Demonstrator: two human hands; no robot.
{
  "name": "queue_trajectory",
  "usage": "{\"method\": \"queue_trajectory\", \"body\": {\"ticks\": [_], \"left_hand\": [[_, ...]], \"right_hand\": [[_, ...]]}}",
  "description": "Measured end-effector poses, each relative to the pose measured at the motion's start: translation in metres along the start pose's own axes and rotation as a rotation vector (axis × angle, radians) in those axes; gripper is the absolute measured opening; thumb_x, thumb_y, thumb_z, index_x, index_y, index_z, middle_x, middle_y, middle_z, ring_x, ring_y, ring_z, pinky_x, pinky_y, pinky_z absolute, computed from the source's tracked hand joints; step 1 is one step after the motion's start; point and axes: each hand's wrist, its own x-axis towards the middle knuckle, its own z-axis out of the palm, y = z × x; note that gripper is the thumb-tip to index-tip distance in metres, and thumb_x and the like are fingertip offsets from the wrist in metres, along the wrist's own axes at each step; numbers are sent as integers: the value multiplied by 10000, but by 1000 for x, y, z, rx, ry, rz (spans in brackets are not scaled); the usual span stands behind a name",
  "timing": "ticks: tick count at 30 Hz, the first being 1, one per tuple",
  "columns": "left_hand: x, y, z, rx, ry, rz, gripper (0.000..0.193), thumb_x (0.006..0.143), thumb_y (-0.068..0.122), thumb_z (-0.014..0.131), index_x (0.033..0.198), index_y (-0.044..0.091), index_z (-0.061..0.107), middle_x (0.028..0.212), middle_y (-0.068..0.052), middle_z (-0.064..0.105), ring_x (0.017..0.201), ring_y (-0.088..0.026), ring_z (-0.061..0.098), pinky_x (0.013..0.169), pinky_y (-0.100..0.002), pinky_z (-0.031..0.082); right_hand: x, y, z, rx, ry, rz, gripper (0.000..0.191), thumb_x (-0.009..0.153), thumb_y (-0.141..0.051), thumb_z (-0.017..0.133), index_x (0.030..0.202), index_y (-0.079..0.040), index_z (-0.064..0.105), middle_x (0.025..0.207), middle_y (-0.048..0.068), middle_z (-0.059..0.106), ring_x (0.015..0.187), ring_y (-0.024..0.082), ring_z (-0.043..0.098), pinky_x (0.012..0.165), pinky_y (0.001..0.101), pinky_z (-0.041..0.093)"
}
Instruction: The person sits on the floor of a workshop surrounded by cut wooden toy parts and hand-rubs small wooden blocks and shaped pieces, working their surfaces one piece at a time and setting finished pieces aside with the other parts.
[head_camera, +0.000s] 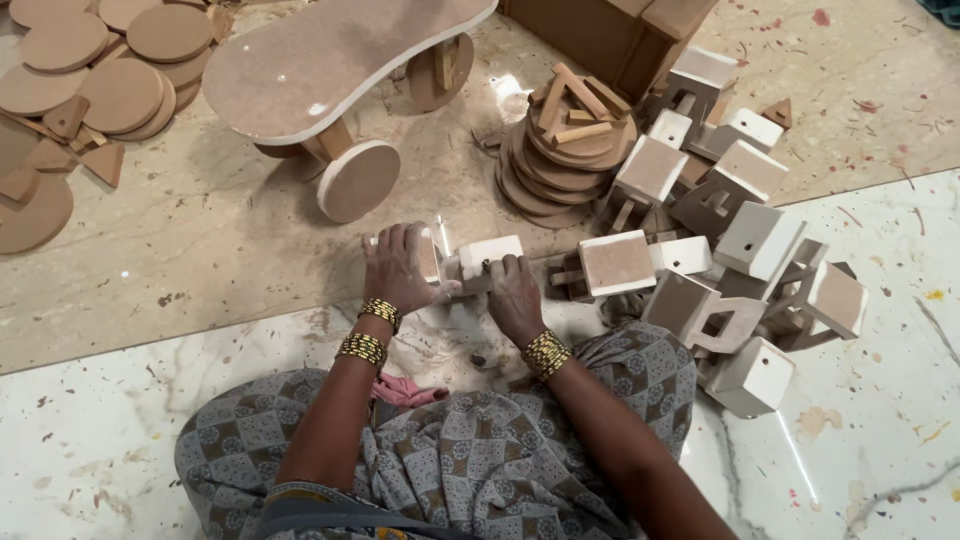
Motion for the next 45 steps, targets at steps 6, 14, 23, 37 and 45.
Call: {"method": "queue_trajectory", "body": {"ticks": [6, 14, 23, 37, 45], "left_hand": [[-5, -15, 18, -181, -22, -22, 999, 678, 780, 756, 1405, 142, 506, 1412, -109, 538, 1361, -300, 464, 1148, -670, 200], [-17, 28, 57, -282, 53, 213, 1070, 724, 557, 865, 1521, 82, 334, 1586, -218, 377, 1514, -355, 298, 1241, -564, 187], [25, 68, 59, 188, 28, 133, 1263, 706, 409, 898, 1645, 118, 105, 1612, -177, 328, 1519, -350, 207, 1217, -624, 107], [40, 57, 74, 0, -267, 40, 753, 726, 274, 865, 1350, 112, 477, 1257, -148, 566, 1205, -341, 584, 998, -534, 473], [30, 32, -22, -495, 155, -125, 903, 646, 428, 959, 1300, 31, 477, 1223, -175, 591, 1120, -354, 629, 943, -463, 534]], "right_hand": [[8, 39, 7, 308, 138, 393, 227, 911, -156, 647, 1074, 0, 671, 1031, 184, 698, 987, 356, 641, 830, 476, 521], [16, 47, 5, 1567, -53, 786, 200, 1036, -192, 505, 1080, -13, 583, 999, 101, 757, 886, 188, 721, 757, 336, 599], [13, 50, -5, 1436, -58, 785, 164, 1046, -201, 499, 1080, -91, 617, 909, 72, 709, 721, 164, 678, 595, 306, 538], [13, 72, 18, 1525, 172, 860, 106, 1010, -137, 509, 1056, -110, 600, 898, 42, 675, 674, 119, 599, 545, 260, 479], [17, 33, 24, 1504, -46, 739, 121, 1029, -157, 540, 1061, -63, 607, 958, 24, 672, 852, 128, 655, 711, 303, 553]]}}
